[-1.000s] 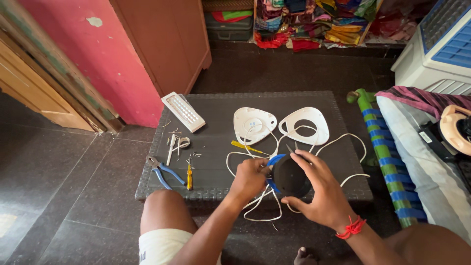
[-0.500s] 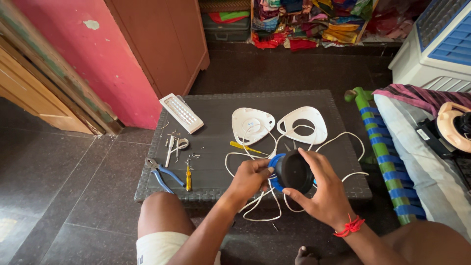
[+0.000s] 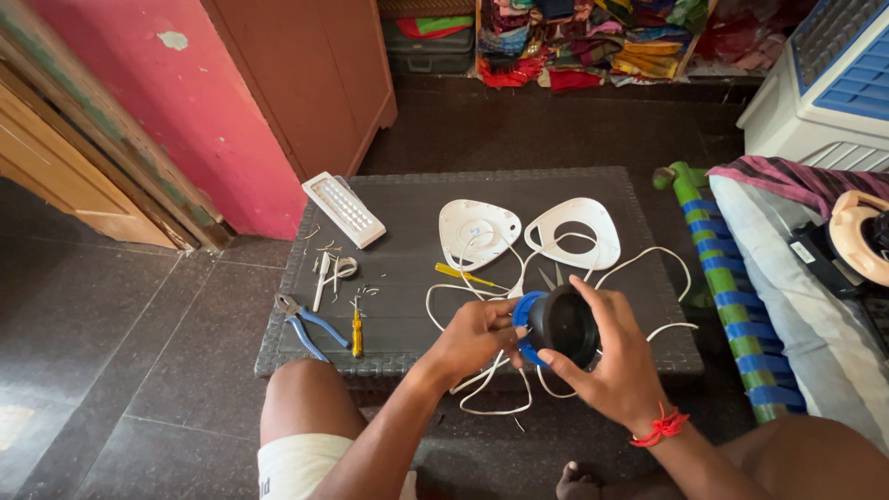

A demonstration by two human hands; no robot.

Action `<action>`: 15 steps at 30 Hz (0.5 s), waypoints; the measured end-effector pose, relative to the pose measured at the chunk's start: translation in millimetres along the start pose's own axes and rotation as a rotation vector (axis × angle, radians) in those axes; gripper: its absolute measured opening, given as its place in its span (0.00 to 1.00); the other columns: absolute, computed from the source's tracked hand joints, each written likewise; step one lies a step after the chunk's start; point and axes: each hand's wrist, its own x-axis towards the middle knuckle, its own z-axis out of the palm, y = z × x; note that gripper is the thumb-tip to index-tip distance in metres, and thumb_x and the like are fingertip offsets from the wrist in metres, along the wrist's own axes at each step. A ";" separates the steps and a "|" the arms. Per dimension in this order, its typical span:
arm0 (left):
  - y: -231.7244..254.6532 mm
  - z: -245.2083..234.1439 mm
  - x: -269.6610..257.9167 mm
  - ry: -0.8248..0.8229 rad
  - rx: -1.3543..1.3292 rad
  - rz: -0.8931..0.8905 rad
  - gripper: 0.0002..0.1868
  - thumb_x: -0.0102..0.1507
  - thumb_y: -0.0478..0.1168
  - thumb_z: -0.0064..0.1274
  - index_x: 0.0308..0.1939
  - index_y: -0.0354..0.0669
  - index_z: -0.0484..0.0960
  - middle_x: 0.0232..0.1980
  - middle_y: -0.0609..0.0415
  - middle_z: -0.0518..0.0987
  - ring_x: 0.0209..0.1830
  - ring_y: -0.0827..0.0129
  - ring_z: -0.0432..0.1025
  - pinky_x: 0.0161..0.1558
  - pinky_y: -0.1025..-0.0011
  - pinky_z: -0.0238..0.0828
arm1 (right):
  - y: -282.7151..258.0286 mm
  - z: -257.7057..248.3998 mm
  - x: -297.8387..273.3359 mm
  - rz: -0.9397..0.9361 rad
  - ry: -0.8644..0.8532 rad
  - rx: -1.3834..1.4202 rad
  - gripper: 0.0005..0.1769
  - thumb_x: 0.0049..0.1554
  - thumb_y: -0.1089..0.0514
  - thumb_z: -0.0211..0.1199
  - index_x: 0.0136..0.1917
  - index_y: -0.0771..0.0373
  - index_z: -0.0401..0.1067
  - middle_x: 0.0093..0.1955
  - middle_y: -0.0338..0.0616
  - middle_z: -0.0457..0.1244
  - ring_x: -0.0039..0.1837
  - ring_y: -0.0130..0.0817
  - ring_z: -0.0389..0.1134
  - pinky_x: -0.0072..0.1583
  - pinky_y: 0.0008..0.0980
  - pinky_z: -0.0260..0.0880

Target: The person connects electrical wires to a blue electronic component using scissors and a screwdriver, eventually placing the component inside a black plastic housing.

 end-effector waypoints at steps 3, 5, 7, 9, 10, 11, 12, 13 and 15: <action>-0.1 0.2 3.0 0.059 -0.160 -0.168 0.22 0.69 0.39 0.44 0.67 0.40 0.75 0.30 0.59 0.81 0.23 0.79 0.74 0.23 0.80 0.58 | 2.3 0.6 -0.4 -0.024 0.004 0.004 0.51 0.49 0.36 0.69 0.74 0.68 0.60 0.60 0.56 0.61 0.61 0.47 0.67 0.60 0.42 0.68; -2.5 0.5 3.8 0.030 -0.188 -0.145 0.22 0.68 0.36 0.45 0.66 0.38 0.76 0.31 0.61 0.80 0.21 0.79 0.72 0.22 0.82 0.58 | 1.9 2.2 -0.5 -0.017 0.012 0.022 0.49 0.49 0.37 0.69 0.74 0.67 0.60 0.60 0.56 0.61 0.62 0.47 0.67 0.61 0.42 0.68; -5.6 0.2 4.6 0.012 -0.185 -0.123 0.22 0.67 0.34 0.46 0.66 0.37 0.78 0.30 0.61 0.78 0.20 0.80 0.69 0.22 0.82 0.58 | 1.7 2.4 0.0 -0.020 0.015 0.029 0.49 0.49 0.37 0.69 0.73 0.67 0.61 0.61 0.56 0.61 0.62 0.47 0.67 0.61 0.42 0.68; -9.2 -0.7 4.3 0.011 -0.155 -0.103 0.22 0.66 0.31 0.48 0.65 0.35 0.79 0.29 0.60 0.76 0.18 0.81 0.64 0.22 0.81 0.60 | 0.5 1.5 0.9 -0.038 0.008 0.025 0.48 0.49 0.39 0.70 0.73 0.68 0.61 0.61 0.56 0.61 0.63 0.48 0.66 0.62 0.43 0.67; -10.8 0.4 4.6 0.014 -0.133 -0.103 0.21 0.67 0.31 0.48 0.64 0.34 0.80 0.28 0.60 0.76 0.18 0.81 0.63 0.22 0.81 0.61 | -0.6 0.5 1.2 -0.057 -0.015 0.020 0.49 0.47 0.39 0.70 0.73 0.67 0.61 0.61 0.56 0.61 0.63 0.48 0.66 0.62 0.43 0.67; -12.4 2.8 4.9 0.018 -0.112 -0.104 0.21 0.67 0.32 0.48 0.64 0.34 0.80 0.28 0.60 0.75 0.18 0.81 0.63 0.22 0.81 0.61 | -1.7 -1.2 1.4 -0.076 -0.037 0.014 0.50 0.46 0.40 0.71 0.73 0.67 0.61 0.62 0.57 0.61 0.63 0.49 0.66 0.62 0.43 0.67; -13.9 5.4 5.1 0.020 -0.091 -0.106 0.20 0.67 0.32 0.48 0.64 0.33 0.81 0.28 0.60 0.75 0.18 0.81 0.62 0.22 0.80 0.62 | -3.0 -2.4 1.4 -0.093 -0.061 0.008 0.50 0.45 0.41 0.71 0.73 0.67 0.61 0.62 0.57 0.61 0.64 0.50 0.65 0.61 0.43 0.68; -15.0 7.9 5.5 0.030 -0.104 -0.108 0.20 0.68 0.32 0.48 0.64 0.33 0.80 0.28 0.60 0.75 0.17 0.81 0.62 0.22 0.80 0.62 | -3.9 -3.2 1.9 -0.097 -0.050 0.002 0.49 0.45 0.41 0.71 0.73 0.67 0.61 0.62 0.56 0.61 0.64 0.50 0.65 0.62 0.43 0.67; -16.8 11.7 4.5 0.054 -0.127 -0.112 0.20 0.68 0.33 0.47 0.64 0.33 0.79 0.29 0.61 0.76 0.17 0.81 0.62 0.22 0.79 0.62 | -5.1 -4.0 2.6 -0.106 -0.029 -0.006 0.48 0.47 0.42 0.72 0.73 0.66 0.61 0.61 0.56 0.61 0.64 0.49 0.66 0.63 0.44 0.67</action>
